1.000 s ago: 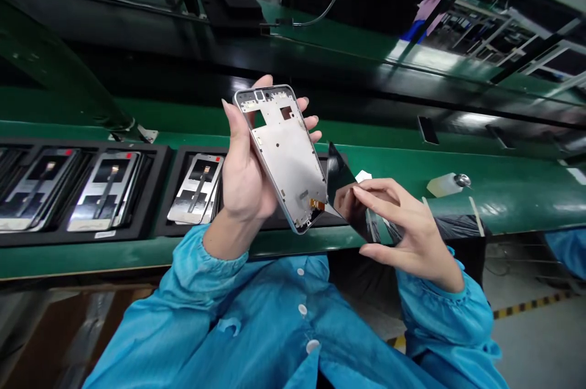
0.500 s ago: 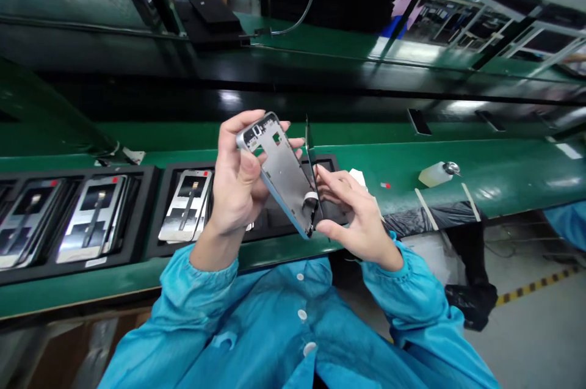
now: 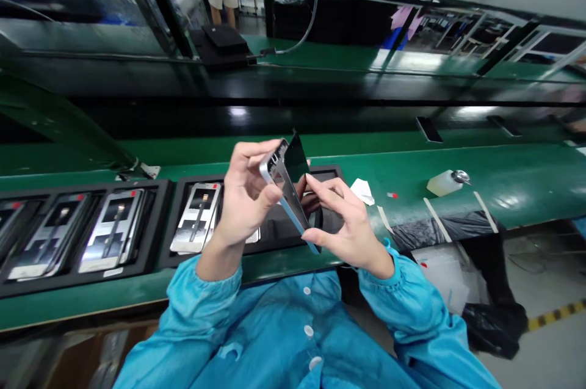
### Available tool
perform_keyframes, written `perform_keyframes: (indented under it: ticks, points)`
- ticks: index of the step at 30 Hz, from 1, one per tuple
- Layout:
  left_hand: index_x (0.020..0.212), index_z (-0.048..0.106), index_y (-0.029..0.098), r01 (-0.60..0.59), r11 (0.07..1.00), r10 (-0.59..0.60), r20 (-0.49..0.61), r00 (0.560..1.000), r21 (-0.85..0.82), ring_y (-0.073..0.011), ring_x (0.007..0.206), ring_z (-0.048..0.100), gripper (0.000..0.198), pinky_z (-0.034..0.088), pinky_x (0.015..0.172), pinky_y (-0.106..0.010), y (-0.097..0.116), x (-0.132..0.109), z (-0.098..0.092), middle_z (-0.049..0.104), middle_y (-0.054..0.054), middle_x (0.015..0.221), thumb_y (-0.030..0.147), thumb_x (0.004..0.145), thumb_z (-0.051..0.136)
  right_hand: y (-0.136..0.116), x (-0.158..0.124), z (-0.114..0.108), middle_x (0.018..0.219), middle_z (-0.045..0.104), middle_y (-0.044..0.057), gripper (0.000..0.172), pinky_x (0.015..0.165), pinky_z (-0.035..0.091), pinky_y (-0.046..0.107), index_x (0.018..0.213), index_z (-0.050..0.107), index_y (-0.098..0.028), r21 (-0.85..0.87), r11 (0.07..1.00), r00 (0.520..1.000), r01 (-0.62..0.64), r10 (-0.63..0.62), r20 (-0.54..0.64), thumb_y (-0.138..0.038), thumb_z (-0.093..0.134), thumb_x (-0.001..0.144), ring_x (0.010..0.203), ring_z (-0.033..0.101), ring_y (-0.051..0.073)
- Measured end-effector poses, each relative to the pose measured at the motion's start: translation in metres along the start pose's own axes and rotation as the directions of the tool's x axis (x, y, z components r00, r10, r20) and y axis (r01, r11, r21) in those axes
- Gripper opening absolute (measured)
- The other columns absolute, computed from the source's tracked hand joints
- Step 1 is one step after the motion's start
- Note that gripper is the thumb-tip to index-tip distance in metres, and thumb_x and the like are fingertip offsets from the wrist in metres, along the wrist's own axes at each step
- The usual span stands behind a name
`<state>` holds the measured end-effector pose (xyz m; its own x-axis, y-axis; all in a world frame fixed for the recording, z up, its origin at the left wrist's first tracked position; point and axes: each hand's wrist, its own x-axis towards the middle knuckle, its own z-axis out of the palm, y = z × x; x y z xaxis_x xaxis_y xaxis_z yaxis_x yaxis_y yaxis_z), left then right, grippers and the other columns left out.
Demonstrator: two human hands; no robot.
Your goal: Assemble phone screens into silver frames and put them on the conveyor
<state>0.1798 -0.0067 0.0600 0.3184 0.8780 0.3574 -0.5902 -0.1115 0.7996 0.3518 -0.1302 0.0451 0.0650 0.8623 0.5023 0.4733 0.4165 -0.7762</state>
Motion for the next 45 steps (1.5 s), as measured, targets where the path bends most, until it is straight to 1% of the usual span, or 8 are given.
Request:
perform_keyframes:
  ticks: [6, 15, 19, 21, 23, 26, 34, 45]
  points:
    - [0.127, 0.075, 0.026, -0.131, 0.986, 0.112, 0.177, 0.978, 0.100, -0.0291, 0.100, 0.088, 0.057, 0.075, 0.091, -0.045, 0.008, 0.000, 0.002, 0.083, -0.012, 0.128, 0.066, 0.091, 0.093, 0.012, 0.003, 0.011, 0.128, 0.070, 0.013, 0.084, 0.107, 0.070, 0.055, 0.165, 0.068, -0.036, -0.015, 0.998, 0.998, 0.066, -0.066, -0.021, -0.077, 0.085, 0.094, 0.117, 0.073, 0.033]
    - [0.138, 0.071, 0.029, -0.012, 1.000, 0.012, 0.075, 0.997, 0.001, -0.0284, 0.116, 0.086, 0.056, 0.071, 0.103, -0.045, -0.007, -0.010, 0.016, 0.080, -0.013, 0.143, 0.065, 0.098, 0.087, 0.045, 0.001, 0.030, 0.144, 0.060, 0.016, 0.070, 0.117, 0.064, 0.061, 0.155, 0.077, -0.034, 0.002, 0.998, 0.998, 0.058, -0.058, 0.000, -0.069, 0.089, 0.096, 0.136, 0.067, 0.037]
    - [0.128, 0.075, 0.027, 0.086, 0.994, -0.090, -0.067, 0.994, -0.063, -0.0288, 0.113, 0.086, 0.057, 0.070, 0.106, -0.049, -0.015, -0.015, 0.031, 0.087, -0.010, 0.118, 0.078, 0.103, 0.070, 0.043, 0.006, 0.029, 0.161, 0.050, 0.020, 0.076, 0.107, 0.068, 0.055, 0.166, 0.066, -0.031, 0.037, 0.999, 0.984, 0.031, -0.024, -0.179, -0.077, 0.070, 0.106, 0.117, 0.072, 0.029]
    - [0.115, 0.081, 0.024, 0.139, 0.990, -0.138, -0.026, 0.990, 0.018, -0.0318, 0.114, 0.085, 0.065, 0.069, 0.107, -0.050, -0.018, -0.016, 0.032, 0.088, -0.010, 0.106, 0.086, 0.102, 0.064, 0.037, 0.013, 0.021, 0.145, 0.063, 0.018, 0.082, 0.083, 0.071, 0.044, 0.167, 0.061, -0.027, 0.193, 0.979, 0.969, -0.066, 0.109, -0.220, -0.084, 0.059, 0.108, 0.093, 0.072, 0.023]
    - [0.104, 0.086, 0.022, 0.175, 0.979, -0.181, 0.041, 0.983, 0.105, -0.0343, 0.117, 0.084, 0.071, 0.068, 0.109, -0.049, -0.020, -0.018, 0.031, 0.088, -0.012, 0.109, 0.088, 0.102, 0.060, 0.031, 0.020, 0.010, 0.097, 0.073, 0.008, 0.084, 0.056, 0.059, 0.031, 0.144, 0.074, -0.019, 0.352, 0.911, 0.965, -0.215, 0.255, -0.068, -0.090, 0.046, 0.109, 0.065, 0.062, 0.017]
    - [0.105, 0.090, 0.022, 0.190, 0.964, -0.209, 0.087, 0.974, 0.183, -0.0346, 0.118, 0.083, 0.071, 0.065, 0.112, -0.048, -0.019, -0.023, 0.030, 0.088, -0.012, 0.117, 0.086, 0.104, 0.059, 0.021, 0.025, -0.003, 0.050, 0.048, -0.005, 0.084, 0.042, 0.038, 0.026, 0.086, 0.071, -0.020, 0.431, 0.833, 0.937, -0.348, 0.319, 0.140, -0.097, 0.042, 0.105, 0.042, 0.043, 0.013]
    - [0.115, 0.091, 0.026, 0.063, 0.927, -0.084, 0.041, 0.996, 0.370, -0.0306, 0.116, 0.080, 0.058, 0.058, 0.110, -0.041, -0.005, -0.038, 0.045, 0.088, -0.008, 0.119, 0.075, 0.110, 0.061, -0.008, 0.025, -0.017, 0.050, 0.043, -0.006, 0.075, 0.045, 0.031, 0.028, 0.069, 0.045, -0.027, 0.380, 0.886, 0.964, -0.267, 0.248, 0.099, -0.093, 0.050, 0.105, 0.045, 0.043, 0.012]
    - [0.113, 0.091, 0.021, -0.065, 0.881, -0.005, 0.146, 0.989, 0.468, -0.0273, 0.108, 0.085, 0.061, 0.066, 0.100, -0.036, -0.011, -0.035, 0.044, 0.090, -0.010, 0.113, 0.073, 0.112, 0.057, -0.016, 0.029, -0.011, 0.060, 0.037, -0.005, 0.078, 0.054, 0.029, 0.028, 0.063, 0.047, -0.024, 0.423, 0.872, 0.963, -0.247, 0.270, 0.005, -0.091, 0.063, 0.099, 0.057, 0.035, 0.011]
